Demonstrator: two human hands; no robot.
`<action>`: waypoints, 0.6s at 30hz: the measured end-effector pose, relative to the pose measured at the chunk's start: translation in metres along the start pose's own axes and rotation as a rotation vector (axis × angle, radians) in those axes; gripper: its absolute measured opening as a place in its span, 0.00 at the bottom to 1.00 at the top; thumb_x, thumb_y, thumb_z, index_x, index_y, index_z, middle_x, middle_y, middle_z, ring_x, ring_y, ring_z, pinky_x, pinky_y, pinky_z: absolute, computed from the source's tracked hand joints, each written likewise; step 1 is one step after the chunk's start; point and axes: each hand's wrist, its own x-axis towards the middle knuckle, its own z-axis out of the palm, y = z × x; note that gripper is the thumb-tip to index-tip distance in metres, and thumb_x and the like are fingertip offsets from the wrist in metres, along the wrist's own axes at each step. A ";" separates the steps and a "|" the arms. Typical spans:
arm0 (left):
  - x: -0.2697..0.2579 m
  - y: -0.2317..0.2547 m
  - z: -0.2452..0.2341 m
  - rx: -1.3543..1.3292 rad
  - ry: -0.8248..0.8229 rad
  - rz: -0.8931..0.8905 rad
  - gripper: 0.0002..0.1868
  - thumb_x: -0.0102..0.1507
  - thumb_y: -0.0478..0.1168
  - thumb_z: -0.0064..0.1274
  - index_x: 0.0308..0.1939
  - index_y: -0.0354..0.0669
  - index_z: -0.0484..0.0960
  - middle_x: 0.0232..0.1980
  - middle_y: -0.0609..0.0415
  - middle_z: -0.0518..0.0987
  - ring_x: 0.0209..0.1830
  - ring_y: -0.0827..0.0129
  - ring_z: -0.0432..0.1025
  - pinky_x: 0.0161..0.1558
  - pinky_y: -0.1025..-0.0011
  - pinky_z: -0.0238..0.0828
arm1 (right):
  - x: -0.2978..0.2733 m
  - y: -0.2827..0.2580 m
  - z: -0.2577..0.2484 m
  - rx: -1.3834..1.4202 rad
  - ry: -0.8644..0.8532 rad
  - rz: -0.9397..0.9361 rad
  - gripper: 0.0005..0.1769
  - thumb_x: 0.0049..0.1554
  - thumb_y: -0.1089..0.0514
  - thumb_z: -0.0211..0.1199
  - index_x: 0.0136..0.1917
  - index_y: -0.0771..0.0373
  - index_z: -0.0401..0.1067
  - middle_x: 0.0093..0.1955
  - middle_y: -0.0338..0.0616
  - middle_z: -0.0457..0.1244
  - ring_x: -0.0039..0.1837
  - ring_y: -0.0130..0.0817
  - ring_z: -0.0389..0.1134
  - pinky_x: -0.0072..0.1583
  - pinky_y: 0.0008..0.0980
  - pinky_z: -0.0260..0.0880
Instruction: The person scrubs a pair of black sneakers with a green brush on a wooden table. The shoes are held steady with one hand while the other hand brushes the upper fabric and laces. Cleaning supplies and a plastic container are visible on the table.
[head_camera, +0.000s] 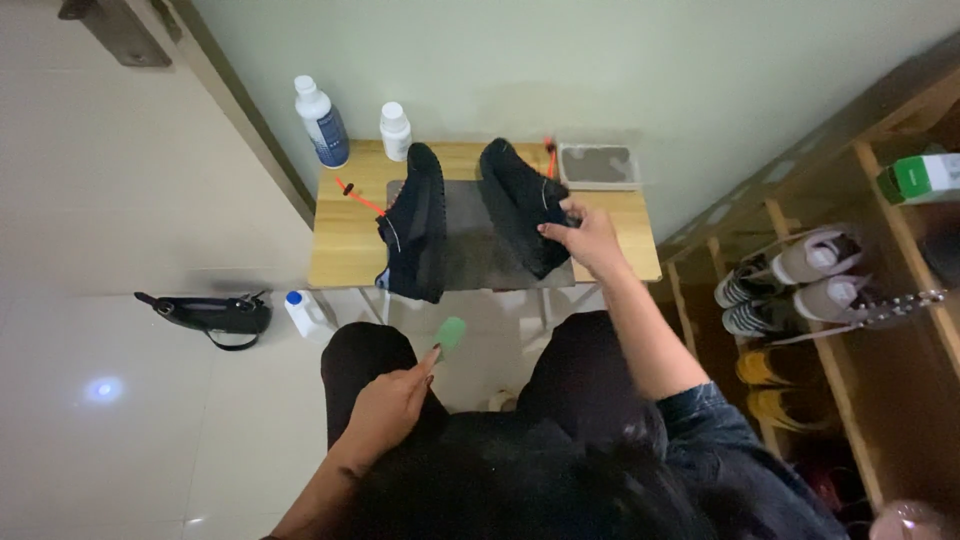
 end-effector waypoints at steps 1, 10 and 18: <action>-0.001 -0.001 0.001 -0.001 -0.003 0.002 0.24 0.62 0.47 0.33 0.63 0.57 0.59 0.27 0.48 0.73 0.23 0.57 0.67 0.25 0.59 0.60 | 0.000 -0.003 0.000 0.000 0.002 0.003 0.14 0.42 0.57 0.69 0.40 0.56 0.66 0.40 0.32 0.59 0.46 0.23 0.59 0.48 0.22 0.55; -0.002 0.019 -0.021 -0.220 0.155 0.047 0.25 0.61 0.35 0.37 0.64 0.54 0.62 0.39 0.38 0.77 0.38 0.47 0.73 0.35 0.61 0.71 | -0.006 0.031 0.104 -1.636 0.113 -0.675 0.02 0.47 0.60 0.58 0.35 0.59 0.70 0.37 0.45 0.63 0.38 0.34 0.63 0.31 0.28 0.58; -0.002 0.034 -0.035 -0.440 0.223 -0.161 0.25 0.61 0.39 0.38 0.64 0.55 0.62 0.50 0.38 0.74 0.48 0.51 0.70 0.42 0.62 0.69 | -0.031 0.064 0.129 -1.318 -0.008 -1.341 0.05 0.43 0.61 0.60 0.36 0.57 0.69 0.41 0.45 0.60 0.45 0.41 0.61 0.38 0.32 0.58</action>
